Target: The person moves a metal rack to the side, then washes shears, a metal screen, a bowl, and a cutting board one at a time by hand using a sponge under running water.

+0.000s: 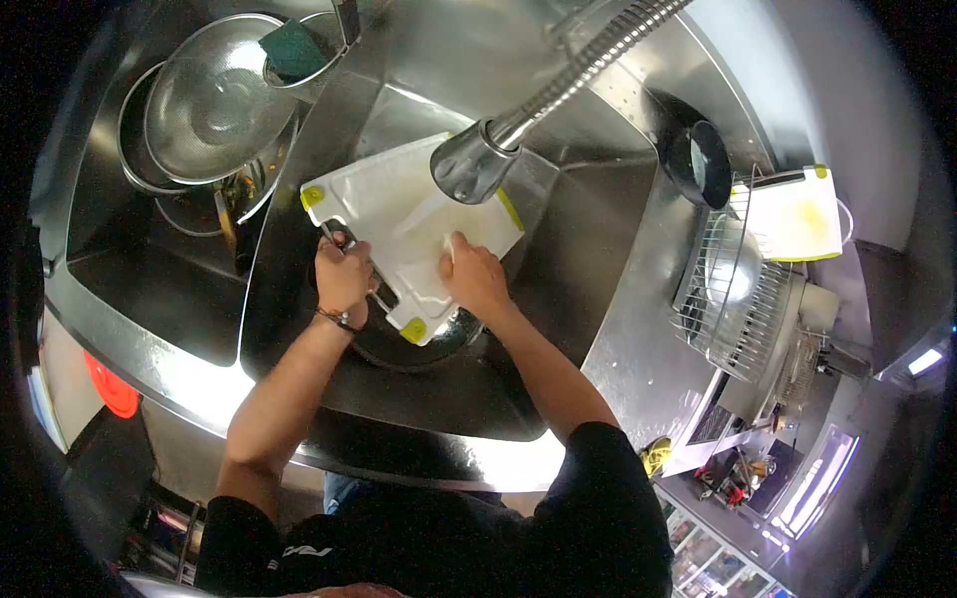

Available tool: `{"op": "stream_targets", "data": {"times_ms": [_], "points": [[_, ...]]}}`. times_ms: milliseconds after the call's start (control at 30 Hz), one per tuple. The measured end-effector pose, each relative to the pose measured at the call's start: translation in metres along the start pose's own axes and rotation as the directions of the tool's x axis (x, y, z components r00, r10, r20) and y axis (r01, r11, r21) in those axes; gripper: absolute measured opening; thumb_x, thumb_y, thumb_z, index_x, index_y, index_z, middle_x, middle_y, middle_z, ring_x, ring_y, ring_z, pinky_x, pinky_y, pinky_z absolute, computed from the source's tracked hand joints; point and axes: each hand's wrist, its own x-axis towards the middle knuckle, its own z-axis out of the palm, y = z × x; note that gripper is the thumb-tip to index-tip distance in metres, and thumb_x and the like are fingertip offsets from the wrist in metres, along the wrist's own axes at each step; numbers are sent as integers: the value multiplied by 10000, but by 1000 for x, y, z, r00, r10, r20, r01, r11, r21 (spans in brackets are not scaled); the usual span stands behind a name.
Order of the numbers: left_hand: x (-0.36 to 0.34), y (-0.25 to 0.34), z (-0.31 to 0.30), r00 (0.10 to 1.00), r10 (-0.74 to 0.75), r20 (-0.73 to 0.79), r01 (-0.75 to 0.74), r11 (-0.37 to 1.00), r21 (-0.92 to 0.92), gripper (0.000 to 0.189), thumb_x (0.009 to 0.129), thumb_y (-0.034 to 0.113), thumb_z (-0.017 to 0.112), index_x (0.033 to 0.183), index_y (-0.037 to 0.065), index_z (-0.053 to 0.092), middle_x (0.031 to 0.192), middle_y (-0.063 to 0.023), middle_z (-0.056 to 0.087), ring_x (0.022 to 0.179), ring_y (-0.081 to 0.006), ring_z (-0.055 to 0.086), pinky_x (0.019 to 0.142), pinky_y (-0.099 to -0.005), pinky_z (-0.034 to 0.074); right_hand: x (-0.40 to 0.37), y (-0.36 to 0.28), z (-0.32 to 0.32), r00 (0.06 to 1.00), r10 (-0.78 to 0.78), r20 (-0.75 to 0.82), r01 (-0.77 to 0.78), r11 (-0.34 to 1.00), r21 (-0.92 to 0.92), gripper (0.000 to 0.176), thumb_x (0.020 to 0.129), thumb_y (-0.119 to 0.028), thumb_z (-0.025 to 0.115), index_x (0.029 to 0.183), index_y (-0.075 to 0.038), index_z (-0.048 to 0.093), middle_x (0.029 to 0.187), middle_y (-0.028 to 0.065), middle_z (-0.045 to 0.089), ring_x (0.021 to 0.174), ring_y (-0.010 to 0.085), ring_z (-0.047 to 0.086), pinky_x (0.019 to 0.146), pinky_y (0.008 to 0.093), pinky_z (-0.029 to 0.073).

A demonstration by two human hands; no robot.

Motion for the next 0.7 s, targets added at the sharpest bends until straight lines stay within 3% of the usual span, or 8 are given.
{"op": "stream_targets", "data": {"times_ms": [100, 167, 233, 300, 433, 500, 567, 700], "points": [[-3, -5, 2, 1000, -5, -13, 6, 997, 83, 253, 729, 2, 533, 910, 41, 361, 620, -56, 463, 438, -122, 440, 337, -278, 321, 18, 35, 21, 999, -27, 40, 28, 1000, -6, 392, 826, -301, 447, 1073, 1, 487, 837, 250, 605, 786, 403, 594, 725, 486, 471], [-1, -6, 5, 1000, 26, -10, -25, 994, 110, 263, 744, -6, 535, 897, 93, 345, 612, -21, 426, 419, -106, 406, 328, -257, 297, 29, 48, 27, 982, 77, -171, -79, 997, -10, 347, 815, -265, 477, 1006, 25, 493, 803, 247, 601, 742, 405, 593, 705, 484, 472], [6, -7, 1, 999, 40, -32, -35, 992, 122, 275, 752, -9, 536, 890, 120, 337, 608, -3, 407, 410, -98, 389, 323, -247, 284, -11, 0, 7, 985, 92, -143, -85, 995, 52, 286, 813, -234, 486, 941, 21, 506, 774, 241, 601, 743, 395, 596, 708, 474, 476], [12, -10, -6, 991, 131, -2, -127, 969, 214, 272, 753, -7, 538, 888, 111, 333, 601, -7, 408, 401, -100, 386, 320, -249, 287, -34, -17, 8, 928, -318, -193, 345, 930, 128, 269, 817, -235, 478, 906, 16, 517, 747, 245, 598, 724, 399, 598, 691, 481, 481], [5, -11, -2, 996, 87, -2, -86, 987, 134, 225, 724, -40, 532, 878, 29, 383, 725, -77, 516, 583, -115, 492, 494, -264, 388, 18, 37, 21, 962, 12, -273, 34, 986, 163, 225, 819, -247, 487, 861, -26, 498, 707, 253, 578, 677, 425, 577, 653, 503, 460], [8, -5, 3, 993, 113, -31, -112, 993, 32, 225, 732, -38, 534, 889, 21, 384, 749, -89, 520, 625, -121, 496, 533, -265, 396, 1, 16, 19, 966, -18, -257, 40, 996, 80, 197, 817, -234, 500, 843, -39, 491, 708, 245, 583, 682, 418, 580, 644, 486, 463], [8, -4, -3, 993, 119, -26, -112, 977, 181, 223, 729, -36, 542, 882, 17, 388, 750, -89, 519, 630, -122, 496, 535, -267, 396, -39, -16, 14, 895, -398, -202, 440, 862, 251, 167, 808, -212, 523, 830, -49, 494, 696, 232, 582, 665, 406, 582, 611, 473, 464], [-1, 1, 0, 998, 66, -25, -63, 990, 123, 199, 706, -37, 538, 856, 5, 414, 682, -64, 511, 599, -130, 488, 537, -267, 394, -41, -21, 8, 864, -457, -213, 503, 813, 295, 153, 795, -198, 544, 826, -60, 487, 671, 208, 574, 639, 399, 573, 589, 474, 454]]}}
